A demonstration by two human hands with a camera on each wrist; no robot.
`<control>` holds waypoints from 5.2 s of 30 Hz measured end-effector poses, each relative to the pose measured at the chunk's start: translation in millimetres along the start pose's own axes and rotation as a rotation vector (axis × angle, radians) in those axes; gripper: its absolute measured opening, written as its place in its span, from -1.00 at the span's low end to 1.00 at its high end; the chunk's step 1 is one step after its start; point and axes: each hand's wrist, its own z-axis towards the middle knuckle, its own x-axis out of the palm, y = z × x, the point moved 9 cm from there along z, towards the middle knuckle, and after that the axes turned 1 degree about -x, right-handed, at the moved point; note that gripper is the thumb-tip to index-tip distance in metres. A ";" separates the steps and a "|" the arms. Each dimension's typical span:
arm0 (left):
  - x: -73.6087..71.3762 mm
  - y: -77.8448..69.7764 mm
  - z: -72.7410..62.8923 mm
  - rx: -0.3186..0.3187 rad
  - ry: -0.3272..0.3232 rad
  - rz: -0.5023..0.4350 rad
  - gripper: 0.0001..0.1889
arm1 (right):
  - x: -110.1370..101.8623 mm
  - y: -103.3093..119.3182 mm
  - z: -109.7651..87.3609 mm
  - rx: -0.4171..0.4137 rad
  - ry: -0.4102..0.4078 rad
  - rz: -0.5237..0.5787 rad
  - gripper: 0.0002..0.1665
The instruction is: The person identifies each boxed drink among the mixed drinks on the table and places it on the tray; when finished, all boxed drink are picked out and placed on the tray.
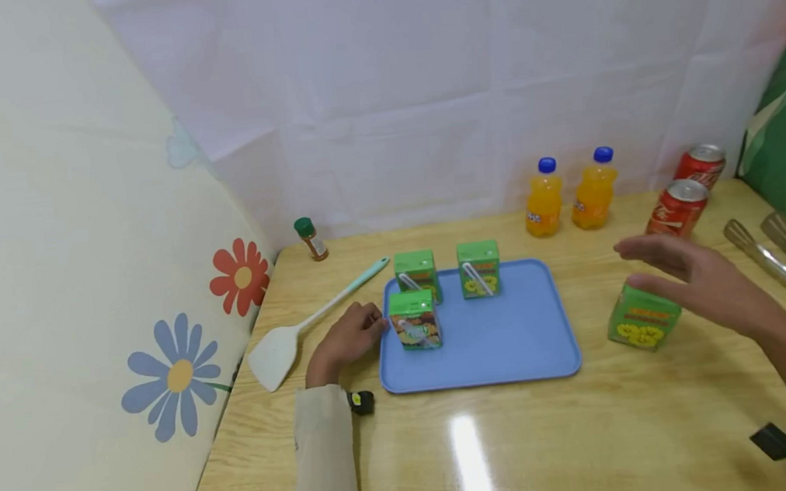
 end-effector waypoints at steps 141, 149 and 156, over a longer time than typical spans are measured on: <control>0.2 0.0 0.9 0.006 0.013 0.002 -0.84 | 169.2 60.6 71.8 -0.137 0.148 0.252 -0.38; 0.3 0.7 -0.1 0.000 0.007 0.010 -0.84 | 174.1 53.5 72.1 -0.095 0.174 0.258 -0.34; 2.3 1.6 0.5 -0.003 0.015 0.010 -0.84 | 176.4 50.7 73.1 -0.109 0.202 0.256 -0.35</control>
